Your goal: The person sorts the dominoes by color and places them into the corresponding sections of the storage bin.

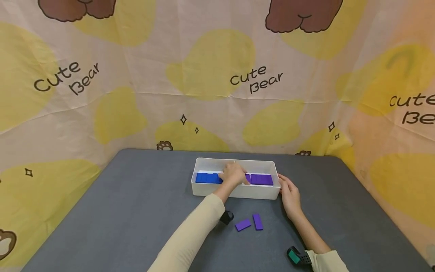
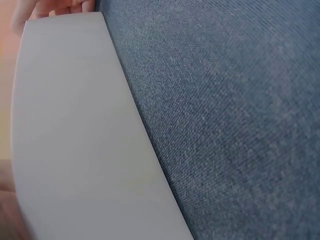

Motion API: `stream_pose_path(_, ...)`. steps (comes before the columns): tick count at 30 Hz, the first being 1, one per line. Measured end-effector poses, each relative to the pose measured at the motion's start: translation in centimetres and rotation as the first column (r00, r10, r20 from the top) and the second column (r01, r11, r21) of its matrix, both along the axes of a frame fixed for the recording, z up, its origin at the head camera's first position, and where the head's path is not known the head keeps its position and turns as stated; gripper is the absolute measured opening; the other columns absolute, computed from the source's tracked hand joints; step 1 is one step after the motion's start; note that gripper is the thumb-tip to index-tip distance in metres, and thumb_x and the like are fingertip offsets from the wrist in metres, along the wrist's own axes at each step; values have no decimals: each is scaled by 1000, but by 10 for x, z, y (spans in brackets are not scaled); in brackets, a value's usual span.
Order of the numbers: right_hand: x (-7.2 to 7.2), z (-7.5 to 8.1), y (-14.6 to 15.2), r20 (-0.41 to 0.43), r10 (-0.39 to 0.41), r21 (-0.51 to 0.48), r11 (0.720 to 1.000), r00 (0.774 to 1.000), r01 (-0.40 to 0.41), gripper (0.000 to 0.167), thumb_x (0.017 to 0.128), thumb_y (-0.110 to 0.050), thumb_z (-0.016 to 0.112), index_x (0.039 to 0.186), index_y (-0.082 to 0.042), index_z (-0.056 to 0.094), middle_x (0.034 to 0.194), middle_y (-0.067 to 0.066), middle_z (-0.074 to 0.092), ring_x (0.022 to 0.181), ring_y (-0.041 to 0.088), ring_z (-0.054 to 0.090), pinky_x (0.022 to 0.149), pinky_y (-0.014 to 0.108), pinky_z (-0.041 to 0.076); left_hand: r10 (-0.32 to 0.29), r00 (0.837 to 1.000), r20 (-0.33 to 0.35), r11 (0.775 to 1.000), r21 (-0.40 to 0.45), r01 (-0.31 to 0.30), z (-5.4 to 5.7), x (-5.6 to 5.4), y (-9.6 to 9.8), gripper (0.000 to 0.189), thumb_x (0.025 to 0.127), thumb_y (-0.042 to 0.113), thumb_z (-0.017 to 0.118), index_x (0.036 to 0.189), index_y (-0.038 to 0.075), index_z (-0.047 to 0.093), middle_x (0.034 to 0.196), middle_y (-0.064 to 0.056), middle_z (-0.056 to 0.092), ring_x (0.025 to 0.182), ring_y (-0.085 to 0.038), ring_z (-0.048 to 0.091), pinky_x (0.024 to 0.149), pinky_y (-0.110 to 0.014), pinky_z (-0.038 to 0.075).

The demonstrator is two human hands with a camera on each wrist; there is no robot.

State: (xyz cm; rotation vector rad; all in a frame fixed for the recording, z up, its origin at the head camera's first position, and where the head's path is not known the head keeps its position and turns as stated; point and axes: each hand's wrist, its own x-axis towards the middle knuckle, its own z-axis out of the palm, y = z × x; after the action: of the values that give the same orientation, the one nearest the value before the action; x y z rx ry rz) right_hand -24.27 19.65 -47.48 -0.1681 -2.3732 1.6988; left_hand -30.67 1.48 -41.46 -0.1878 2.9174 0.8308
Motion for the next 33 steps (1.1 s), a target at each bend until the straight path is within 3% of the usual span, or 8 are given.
stream_pose_path(6,0,0,1,0,8,5,1000,1000,-8,51,115,-32,35,153,-3,53,156,21,53,136,34,55,86,8,42,38,999,-10,999,0,-38,-2,-4,2,43,67,24,102,101,11,78,138,-16,60,126,-39,58,101,-57,44)
stream_pose_path(14,-1,1,2,-11,15,-15,1000,1000,-15,51,115,-31,36,153,-2,52,156,21,53,135,34,55,85,6,42,1,999,-35,1000,-31,-2,1,-1,2,40,70,27,101,106,19,84,134,-18,60,124,-36,57,100,-56,44)
stream_pose_path(20,-1,2,3,-11,9,-8,1000,1000,-9,51,115,-32,36,153,-3,53,156,21,53,134,33,55,85,6,42,-9,999,-38,1000,-7,9,0,-1,3,36,72,27,100,104,20,85,136,-18,60,126,-36,56,101,-57,42)
stream_pose_path(28,0,1,2,-9,2,-1,1000,1000,-2,51,115,-32,36,152,-3,55,154,21,55,131,32,57,86,7,43,-43,998,-56,997,66,47,0,4,-3,38,77,32,96,112,23,85,136,-13,63,130,-33,55,100,-56,43)
stream_pose_path(33,0,-1,0,-26,-20,14,1000,999,20,49,114,-29,38,150,-3,57,149,20,60,119,22,61,86,9,45,-102,992,-75,990,88,109,2,9,-9,50,82,32,93,128,20,79,143,-14,63,136,-34,54,98,-53,50)
